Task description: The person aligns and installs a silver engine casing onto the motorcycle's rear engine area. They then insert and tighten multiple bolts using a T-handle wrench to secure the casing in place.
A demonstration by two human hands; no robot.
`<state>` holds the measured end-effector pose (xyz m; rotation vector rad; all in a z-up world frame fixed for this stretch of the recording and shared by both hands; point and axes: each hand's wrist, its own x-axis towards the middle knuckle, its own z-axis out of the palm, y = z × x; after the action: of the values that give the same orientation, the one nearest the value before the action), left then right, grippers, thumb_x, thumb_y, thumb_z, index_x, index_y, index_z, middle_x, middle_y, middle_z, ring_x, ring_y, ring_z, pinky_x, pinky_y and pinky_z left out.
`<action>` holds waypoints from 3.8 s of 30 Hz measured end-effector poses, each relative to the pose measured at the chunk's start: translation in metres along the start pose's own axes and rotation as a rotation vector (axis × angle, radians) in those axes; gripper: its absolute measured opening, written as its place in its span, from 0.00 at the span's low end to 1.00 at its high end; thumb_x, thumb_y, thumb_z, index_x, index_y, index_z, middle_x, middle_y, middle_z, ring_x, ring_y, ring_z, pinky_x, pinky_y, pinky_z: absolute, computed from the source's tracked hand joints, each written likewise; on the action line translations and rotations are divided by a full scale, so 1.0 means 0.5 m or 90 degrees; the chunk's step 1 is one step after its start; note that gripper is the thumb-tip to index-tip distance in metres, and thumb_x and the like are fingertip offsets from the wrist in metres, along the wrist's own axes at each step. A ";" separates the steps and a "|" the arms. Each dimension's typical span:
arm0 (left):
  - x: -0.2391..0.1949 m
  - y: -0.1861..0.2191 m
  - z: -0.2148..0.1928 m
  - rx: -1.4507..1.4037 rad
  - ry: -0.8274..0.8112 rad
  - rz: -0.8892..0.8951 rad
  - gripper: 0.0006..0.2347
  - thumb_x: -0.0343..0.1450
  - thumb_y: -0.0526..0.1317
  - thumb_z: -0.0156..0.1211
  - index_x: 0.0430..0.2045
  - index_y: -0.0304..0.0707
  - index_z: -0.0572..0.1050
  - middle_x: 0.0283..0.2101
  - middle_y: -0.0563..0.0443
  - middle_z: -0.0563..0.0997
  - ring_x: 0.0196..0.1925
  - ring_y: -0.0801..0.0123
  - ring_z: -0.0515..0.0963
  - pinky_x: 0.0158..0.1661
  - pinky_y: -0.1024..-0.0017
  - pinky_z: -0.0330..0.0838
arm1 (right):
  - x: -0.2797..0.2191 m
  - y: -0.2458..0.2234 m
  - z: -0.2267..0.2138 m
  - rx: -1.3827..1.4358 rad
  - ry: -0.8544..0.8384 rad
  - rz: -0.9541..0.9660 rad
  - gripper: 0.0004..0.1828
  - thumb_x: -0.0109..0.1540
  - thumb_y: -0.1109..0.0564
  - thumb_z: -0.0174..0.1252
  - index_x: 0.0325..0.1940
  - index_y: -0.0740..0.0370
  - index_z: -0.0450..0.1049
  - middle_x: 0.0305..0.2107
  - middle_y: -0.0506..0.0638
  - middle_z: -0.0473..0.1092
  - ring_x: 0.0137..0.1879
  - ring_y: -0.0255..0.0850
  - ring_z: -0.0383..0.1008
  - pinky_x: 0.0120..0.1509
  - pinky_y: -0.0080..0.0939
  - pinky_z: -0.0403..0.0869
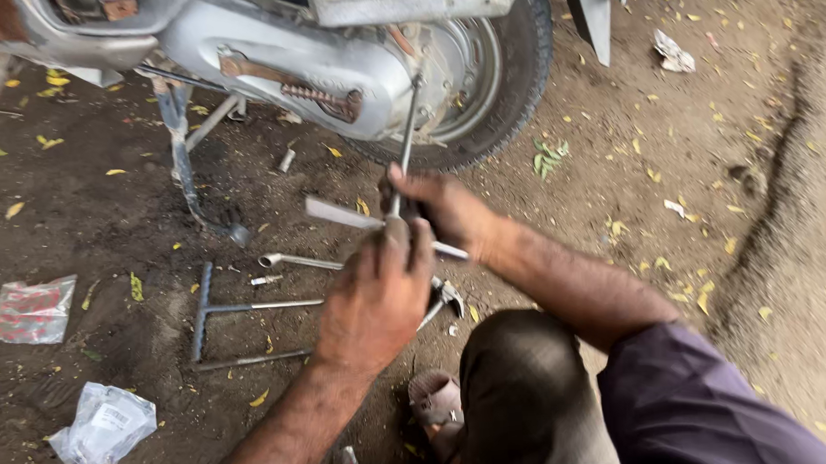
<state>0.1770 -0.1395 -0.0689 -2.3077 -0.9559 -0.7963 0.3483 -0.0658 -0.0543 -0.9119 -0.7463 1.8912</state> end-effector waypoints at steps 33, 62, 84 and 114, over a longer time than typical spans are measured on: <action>-0.026 -0.052 0.013 -0.396 -0.044 -0.273 0.14 0.69 0.41 0.63 0.46 0.43 0.71 0.24 0.59 0.77 0.18 0.82 0.73 0.19 0.79 0.70 | 0.049 0.041 -0.015 0.083 -0.136 -0.065 0.15 0.73 0.47 0.49 0.42 0.58 0.72 0.24 0.42 0.63 0.26 0.32 0.59 0.31 0.34 0.60; 0.000 -0.084 -0.033 -0.574 -0.547 -0.272 0.25 0.71 0.38 0.55 0.66 0.51 0.60 0.14 0.59 0.71 0.12 0.76 0.65 0.13 0.78 0.62 | 0.071 0.036 -0.002 0.150 -0.133 -0.109 0.15 0.73 0.45 0.48 0.40 0.56 0.71 0.25 0.41 0.61 0.28 0.33 0.56 0.34 0.35 0.60; -0.009 -0.135 -0.005 -0.440 -0.332 -0.487 0.13 0.75 0.49 0.61 0.40 0.38 0.77 0.15 0.58 0.73 0.13 0.74 0.70 0.15 0.70 0.66 | 0.108 0.043 -0.008 0.135 -0.105 -0.156 0.21 0.75 0.41 0.37 0.40 0.54 0.68 0.23 0.43 0.59 0.25 0.34 0.55 0.31 0.36 0.59; 0.001 -0.155 -0.025 -0.416 -0.366 -0.370 0.22 0.71 0.38 0.56 0.61 0.35 0.67 0.19 0.55 0.79 0.14 0.70 0.75 0.17 0.71 0.74 | 0.052 0.040 -0.004 0.145 -0.155 -0.056 0.13 0.72 0.48 0.50 0.40 0.58 0.71 0.24 0.43 0.63 0.24 0.31 0.56 0.27 0.30 0.58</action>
<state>0.1150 -0.0992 -0.0419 -2.9419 -1.9127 -0.7425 0.3318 -0.0510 -0.0788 -0.5045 -0.6836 1.9822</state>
